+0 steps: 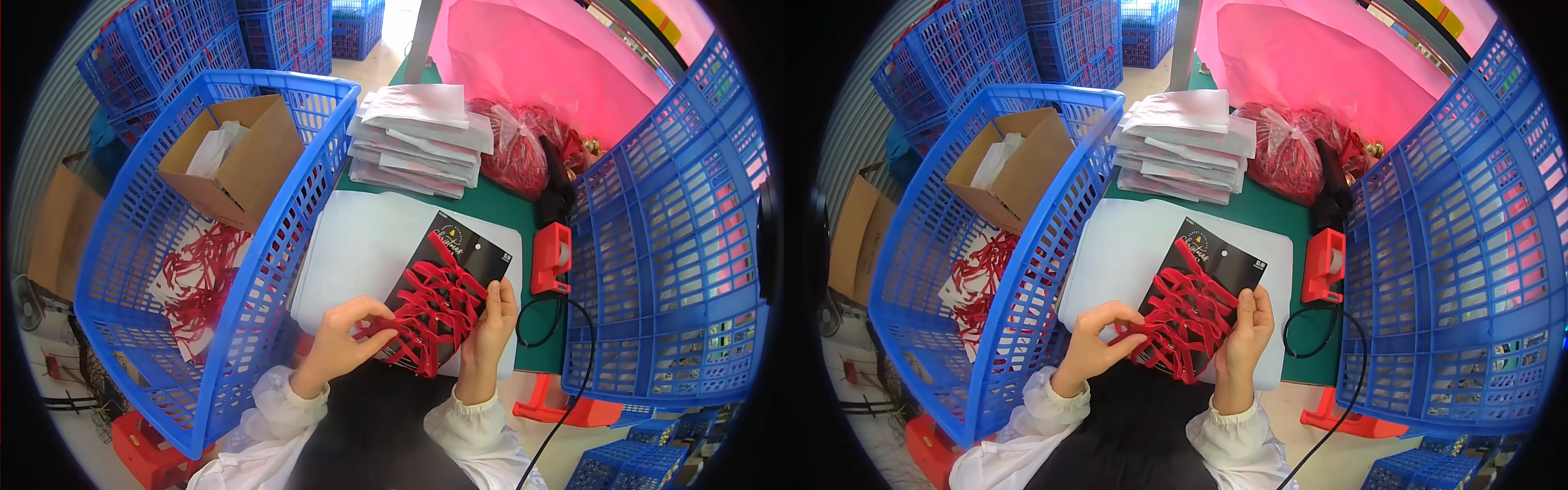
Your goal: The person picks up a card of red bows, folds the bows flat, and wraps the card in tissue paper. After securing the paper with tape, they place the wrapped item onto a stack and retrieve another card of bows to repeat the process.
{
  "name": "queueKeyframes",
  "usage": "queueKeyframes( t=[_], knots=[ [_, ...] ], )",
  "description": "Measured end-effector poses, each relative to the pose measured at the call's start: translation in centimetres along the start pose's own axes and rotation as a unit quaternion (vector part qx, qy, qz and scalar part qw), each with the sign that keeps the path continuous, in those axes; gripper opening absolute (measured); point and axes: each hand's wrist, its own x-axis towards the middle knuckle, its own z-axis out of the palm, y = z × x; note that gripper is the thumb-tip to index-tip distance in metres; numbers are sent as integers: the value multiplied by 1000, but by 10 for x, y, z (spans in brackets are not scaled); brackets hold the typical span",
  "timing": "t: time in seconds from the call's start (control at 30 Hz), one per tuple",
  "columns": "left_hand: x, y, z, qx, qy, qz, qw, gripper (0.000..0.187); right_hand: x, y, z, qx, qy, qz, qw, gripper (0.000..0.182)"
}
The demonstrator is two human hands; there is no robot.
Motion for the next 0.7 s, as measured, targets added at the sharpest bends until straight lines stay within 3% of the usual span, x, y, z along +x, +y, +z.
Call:
queueKeyframes(
  t=[0.17, 0.47, 0.7],
  knots=[
    [4, 1, 6, 18, 8, 20, 1000, 14, 0, 1, -4, 0, -11, 3, 1000, 17],
    [1, -3, 19, -79, 92, -120, 985, 10, -2, 2, -2, -2, 5, 11, 1000, 18],
    [-11, -12, 14, -91, 76, -90, 989, 17, 2, 0, -3, 16, 17, -5, 1000, 16]
  ],
)
